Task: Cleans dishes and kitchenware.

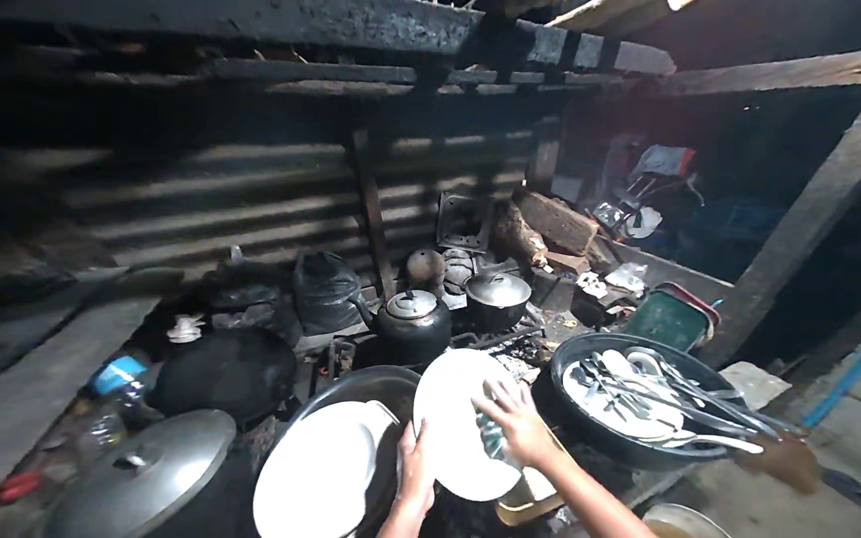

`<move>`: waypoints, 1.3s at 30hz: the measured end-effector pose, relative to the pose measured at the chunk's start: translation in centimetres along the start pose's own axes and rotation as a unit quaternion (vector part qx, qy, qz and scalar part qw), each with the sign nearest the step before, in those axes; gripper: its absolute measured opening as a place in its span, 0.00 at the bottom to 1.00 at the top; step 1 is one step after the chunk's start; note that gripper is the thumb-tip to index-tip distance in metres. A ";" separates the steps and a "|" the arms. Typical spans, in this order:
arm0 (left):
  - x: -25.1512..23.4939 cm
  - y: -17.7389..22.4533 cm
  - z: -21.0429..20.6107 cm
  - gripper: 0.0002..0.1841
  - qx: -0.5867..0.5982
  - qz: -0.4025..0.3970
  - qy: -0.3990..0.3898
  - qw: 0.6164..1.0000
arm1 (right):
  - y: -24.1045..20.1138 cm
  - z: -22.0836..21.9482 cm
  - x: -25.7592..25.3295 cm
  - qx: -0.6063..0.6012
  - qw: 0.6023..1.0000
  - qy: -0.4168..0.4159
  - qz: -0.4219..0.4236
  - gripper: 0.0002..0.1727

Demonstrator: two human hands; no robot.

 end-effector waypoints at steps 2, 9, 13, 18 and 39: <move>1.2 -0.1 -0.8 0.23 -0.006 0.013 -0.042 0.999 | 0.6 -0.2 -1.9 0.039 0.993 0.102 -0.055 0.38; 1.9 -0.7 -1.9 0.23 -0.025 -0.032 -0.130 0.991 | -2.9 -1.8 -3.6 -0.087 0.973 0.204 -0.066 0.24; 2.8 0.4 -1.4 0.28 0.052 0.052 -0.093 0.993 | -1.9 2.8 -5.8 -0.036 0.924 0.172 -0.339 0.22; 0.0 0.2 0.2 0.22 -0.030 0.151 -0.223 0.962 | -6.8 1.1 -4.7 -0.010 0.980 0.200 0.017 0.15; 1.7 0.1 -0.9 0.25 0.009 0.096 -0.060 0.994 | -1.8 -1.2 -4.2 -0.015 0.975 0.165 -0.151 0.29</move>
Point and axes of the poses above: each hand's wrist, its own x-axis away from the middle knuckle, its own z-axis out of the back of the hand, y = z × x, the point moved 1 cm from there along -x, towards the middle knuckle, and after that the axes turned 14 degrees about -z, right-handed, at the moved point
